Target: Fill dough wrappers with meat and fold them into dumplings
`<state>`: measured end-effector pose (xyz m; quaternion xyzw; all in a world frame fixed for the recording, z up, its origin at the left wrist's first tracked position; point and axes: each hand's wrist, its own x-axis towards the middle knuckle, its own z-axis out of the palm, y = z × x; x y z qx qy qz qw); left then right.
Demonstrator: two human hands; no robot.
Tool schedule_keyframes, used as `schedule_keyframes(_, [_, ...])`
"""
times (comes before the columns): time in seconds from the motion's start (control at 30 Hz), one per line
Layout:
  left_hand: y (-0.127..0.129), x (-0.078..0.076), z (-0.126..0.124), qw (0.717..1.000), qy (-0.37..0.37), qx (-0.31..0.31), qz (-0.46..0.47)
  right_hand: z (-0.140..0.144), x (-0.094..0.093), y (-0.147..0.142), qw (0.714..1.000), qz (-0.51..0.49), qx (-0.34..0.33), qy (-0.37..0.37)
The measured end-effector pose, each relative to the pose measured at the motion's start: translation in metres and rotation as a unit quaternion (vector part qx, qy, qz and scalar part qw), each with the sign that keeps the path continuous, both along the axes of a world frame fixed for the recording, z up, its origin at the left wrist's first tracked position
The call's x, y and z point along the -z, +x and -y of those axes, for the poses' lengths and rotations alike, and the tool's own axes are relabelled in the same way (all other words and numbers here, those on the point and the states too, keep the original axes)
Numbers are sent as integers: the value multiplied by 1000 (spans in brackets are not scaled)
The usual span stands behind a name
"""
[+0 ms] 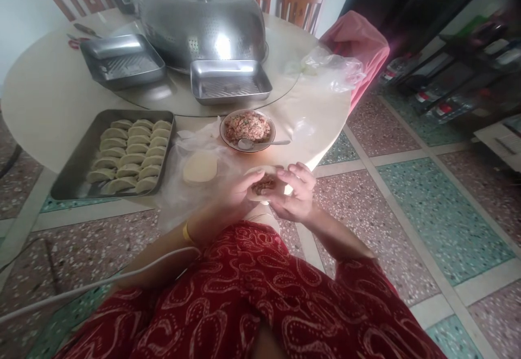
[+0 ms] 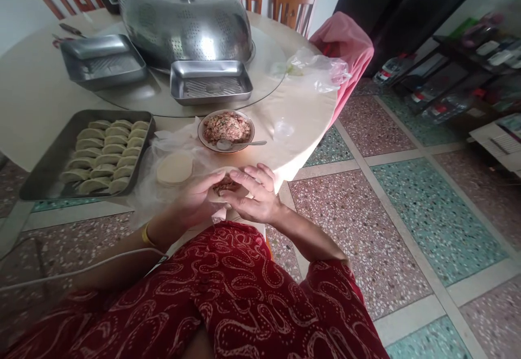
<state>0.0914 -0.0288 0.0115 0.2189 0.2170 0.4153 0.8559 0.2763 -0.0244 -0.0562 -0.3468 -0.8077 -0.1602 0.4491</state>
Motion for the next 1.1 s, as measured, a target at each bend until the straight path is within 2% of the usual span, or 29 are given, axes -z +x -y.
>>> schedule_keyframes(0.03, [-1, 3, 0, 997, 57, -23, -47, 2, -2, -2, 1000, 3, -2, -12])
schedule_keyframes(0.1, [-4, 8, -2, 972, 179, -48, -143, 4, -6, -4, 998, 5, -21, -53])
schedule_keyframes(0.2, [-10, 7, -5, 936, 268, -42, -223, 5, -13, -10, 995, -5, -46, -91])
schedule_keyframes(0.33, [-16, 0, -9, 897, 314, -23, -312, 6, -25, -25, 997, -59, -53, 9])
schedule_keyframes(0.4, [-16, -3, -9, 876, 333, -11, -349, 6, -29, -31, 994, -85, -61, 19])
schedule_keyframes(0.5, [-14, -4, -8, 858, 337, -21, -386, 5, -33, -37, 992, -103, -68, -8])
schedule_keyframes(0.63, [-11, -1, -5, 878, 315, -42, -358, 3, -37, -40, 990, -125, -51, -40])
schedule_keyframes(0.8, [-10, 10, -5, 872, 298, -80, -379, 3, -42, -42, 985, -136, -38, -101])
schedule_keyframes(0.87, [-13, 16, -7, 861, 319, -85, -387, 2, -43, -41, 983, -128, -42, -128])
schedule_keyframes(1.0, [-19, 26, -11, 815, 390, -73, -422, -2, -40, -36, 979, -109, -51, -167])
schedule_keyframes(1.1, [-19, 25, -12, 811, 405, -76, -414, -5, -37, -34, 975, -101, -61, -191])
